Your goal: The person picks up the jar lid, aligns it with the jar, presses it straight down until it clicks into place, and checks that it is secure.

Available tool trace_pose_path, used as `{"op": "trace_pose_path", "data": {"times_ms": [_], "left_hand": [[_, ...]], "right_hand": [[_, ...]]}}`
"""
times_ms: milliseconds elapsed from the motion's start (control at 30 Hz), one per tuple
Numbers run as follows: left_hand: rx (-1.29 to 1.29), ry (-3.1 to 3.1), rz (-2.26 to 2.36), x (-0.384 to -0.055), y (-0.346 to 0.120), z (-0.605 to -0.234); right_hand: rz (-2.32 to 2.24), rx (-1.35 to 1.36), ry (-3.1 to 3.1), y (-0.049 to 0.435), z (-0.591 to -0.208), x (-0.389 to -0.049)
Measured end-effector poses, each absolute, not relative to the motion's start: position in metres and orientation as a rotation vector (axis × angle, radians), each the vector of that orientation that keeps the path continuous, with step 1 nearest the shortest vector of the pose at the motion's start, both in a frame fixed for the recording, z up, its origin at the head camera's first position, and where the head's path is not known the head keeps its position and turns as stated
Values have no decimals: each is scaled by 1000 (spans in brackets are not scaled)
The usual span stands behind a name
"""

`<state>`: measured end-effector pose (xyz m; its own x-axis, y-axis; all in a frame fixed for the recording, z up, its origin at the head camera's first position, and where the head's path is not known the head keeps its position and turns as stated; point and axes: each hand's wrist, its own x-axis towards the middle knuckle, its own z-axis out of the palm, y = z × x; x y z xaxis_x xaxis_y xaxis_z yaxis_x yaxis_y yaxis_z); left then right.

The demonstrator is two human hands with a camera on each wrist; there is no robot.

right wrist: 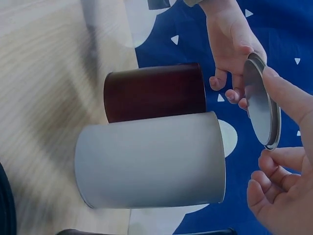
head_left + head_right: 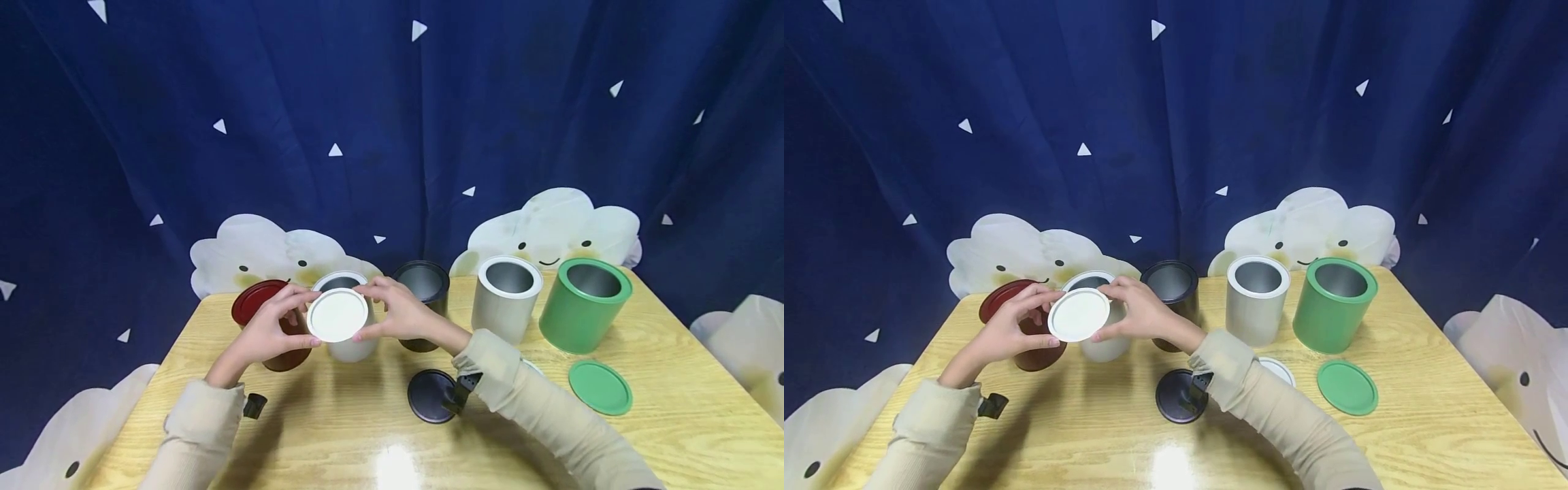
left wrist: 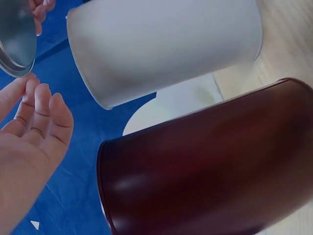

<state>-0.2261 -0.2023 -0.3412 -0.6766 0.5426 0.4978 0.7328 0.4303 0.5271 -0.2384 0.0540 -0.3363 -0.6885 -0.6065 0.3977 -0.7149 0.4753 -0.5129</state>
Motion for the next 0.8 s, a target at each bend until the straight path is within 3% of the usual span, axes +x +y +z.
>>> {"op": "trace_pose_path", "data": {"times_ms": [800], "left_hand": [[-1034,-2585,-1096,-265,-204,-332]], "right_hand": [[955,1154,-2665,49,-322,-283]]}}
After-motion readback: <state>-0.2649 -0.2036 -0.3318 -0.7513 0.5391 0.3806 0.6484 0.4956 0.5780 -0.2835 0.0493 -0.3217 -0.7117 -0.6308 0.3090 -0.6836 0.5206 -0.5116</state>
